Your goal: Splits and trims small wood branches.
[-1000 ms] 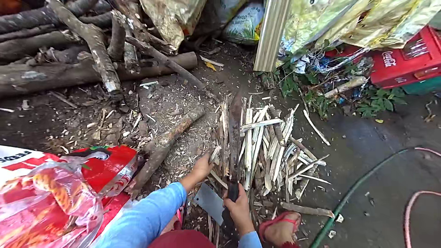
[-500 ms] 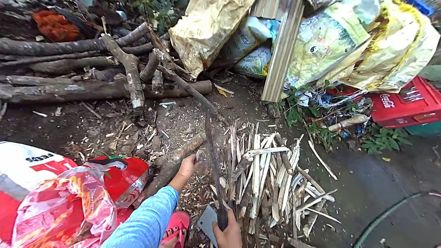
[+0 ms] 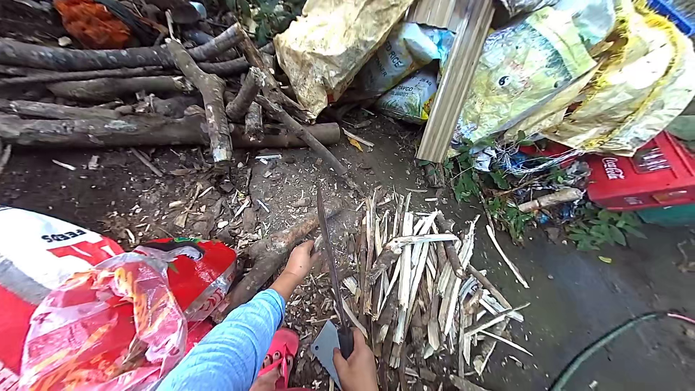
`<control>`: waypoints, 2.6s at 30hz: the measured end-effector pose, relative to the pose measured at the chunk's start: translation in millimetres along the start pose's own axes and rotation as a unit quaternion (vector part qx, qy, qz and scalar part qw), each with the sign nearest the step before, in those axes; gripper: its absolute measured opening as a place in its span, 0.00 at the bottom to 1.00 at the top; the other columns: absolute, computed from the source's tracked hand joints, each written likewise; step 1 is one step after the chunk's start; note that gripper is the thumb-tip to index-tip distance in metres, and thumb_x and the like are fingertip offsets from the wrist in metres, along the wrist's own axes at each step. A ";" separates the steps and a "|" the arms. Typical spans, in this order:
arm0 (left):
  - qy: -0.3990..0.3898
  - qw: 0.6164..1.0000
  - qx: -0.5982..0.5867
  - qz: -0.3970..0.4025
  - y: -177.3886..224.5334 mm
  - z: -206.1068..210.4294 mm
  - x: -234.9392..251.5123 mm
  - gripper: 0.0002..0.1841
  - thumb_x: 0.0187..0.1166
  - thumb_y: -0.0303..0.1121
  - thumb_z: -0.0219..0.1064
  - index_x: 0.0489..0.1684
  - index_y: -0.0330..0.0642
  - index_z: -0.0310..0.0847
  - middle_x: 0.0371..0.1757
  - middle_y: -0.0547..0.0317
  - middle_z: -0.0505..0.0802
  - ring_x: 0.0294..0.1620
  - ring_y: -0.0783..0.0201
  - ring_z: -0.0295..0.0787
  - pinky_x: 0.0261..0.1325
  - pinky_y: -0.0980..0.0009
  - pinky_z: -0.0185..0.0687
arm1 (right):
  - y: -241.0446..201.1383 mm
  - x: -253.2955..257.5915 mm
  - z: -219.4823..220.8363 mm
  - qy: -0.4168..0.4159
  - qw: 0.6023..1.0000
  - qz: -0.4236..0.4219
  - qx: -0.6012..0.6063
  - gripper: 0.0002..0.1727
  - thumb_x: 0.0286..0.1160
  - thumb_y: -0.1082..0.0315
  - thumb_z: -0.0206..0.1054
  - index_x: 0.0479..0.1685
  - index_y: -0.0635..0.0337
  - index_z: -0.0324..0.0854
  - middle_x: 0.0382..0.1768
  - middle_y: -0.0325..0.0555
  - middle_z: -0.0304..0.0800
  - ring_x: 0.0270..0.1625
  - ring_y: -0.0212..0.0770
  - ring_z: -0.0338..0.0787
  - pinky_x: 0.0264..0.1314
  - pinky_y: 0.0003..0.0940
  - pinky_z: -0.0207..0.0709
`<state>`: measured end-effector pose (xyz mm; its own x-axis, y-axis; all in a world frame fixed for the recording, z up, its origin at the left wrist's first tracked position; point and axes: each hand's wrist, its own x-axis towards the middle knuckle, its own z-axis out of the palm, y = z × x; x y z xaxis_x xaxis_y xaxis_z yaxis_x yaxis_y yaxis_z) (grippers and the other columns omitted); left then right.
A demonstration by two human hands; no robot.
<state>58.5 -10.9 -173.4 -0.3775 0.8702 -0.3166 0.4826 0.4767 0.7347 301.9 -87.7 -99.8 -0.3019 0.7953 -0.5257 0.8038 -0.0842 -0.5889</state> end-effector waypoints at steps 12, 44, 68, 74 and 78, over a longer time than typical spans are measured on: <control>-0.041 0.998 0.039 0.015 25.9 -4.7 -1.8 0.21 0.90 0.35 0.60 0.73 0.28 0.76 0.66 0.30 0.88 0.71 0.38 0.85 0.79 0.44 0.72 | -1.6 -6.0 -14.8 0.012 0.999 0.022 -0.027 0.27 0.69 0.69 0.72 0.67 0.73 0.77 0.40 0.65 0.91 0.45 0.62 0.93 0.53 0.61 0.83; 0.113 0.978 -0.144 -0.099 -43.9 -24.0 -112.0 0.44 0.76 0.25 0.73 0.92 0.31 0.49 0.83 0.29 0.72 0.81 0.38 0.75 0.82 0.50 0.71 | 15.7 16.9 8.7 -0.002 0.998 0.057 0.027 0.26 0.71 0.69 0.72 0.69 0.70 0.77 0.44 0.64 0.91 0.48 0.59 0.92 0.57 0.58 0.82; 0.079 0.975 -0.173 -0.115 -40.2 -22.6 -112.0 0.42 0.79 0.25 0.71 0.93 0.36 0.49 0.80 0.31 0.77 0.75 0.40 0.82 0.75 0.50 0.80 | 70.5 38.8 45.2 -0.091 0.985 0.144 -0.013 0.26 0.70 0.68 0.74 0.68 0.70 0.78 0.55 0.67 0.90 0.61 0.62 0.90 0.67 0.61 0.79; -0.013 0.991 -0.059 -0.123 -58.3 -13.9 -90.5 0.29 0.86 0.28 0.63 0.86 0.29 0.62 0.79 0.32 0.79 0.78 0.43 0.80 0.83 0.52 0.73 | 72.9 25.2 45.3 -0.046 0.989 0.132 0.051 0.25 0.66 0.72 0.75 0.65 0.70 0.79 0.47 0.65 0.91 0.50 0.59 0.92 0.58 0.59 0.82; -0.072 0.991 0.091 -0.061 -50.4 6.5 -46.2 0.20 0.89 0.28 0.56 0.75 0.30 0.77 0.77 0.34 0.82 0.82 0.41 0.75 0.88 0.50 0.63 | 77.8 25.5 49.5 -0.020 0.985 0.129 0.109 0.24 0.65 0.75 0.75 0.61 0.73 0.79 0.41 0.64 0.89 0.41 0.56 0.91 0.50 0.56 0.84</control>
<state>56.8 -74.3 -199.7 -0.3308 0.8070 -0.4891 0.5794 0.5828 0.5697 331.4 -103.7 -189.4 -0.1249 0.7066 -0.6965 0.7286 -0.4112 -0.5478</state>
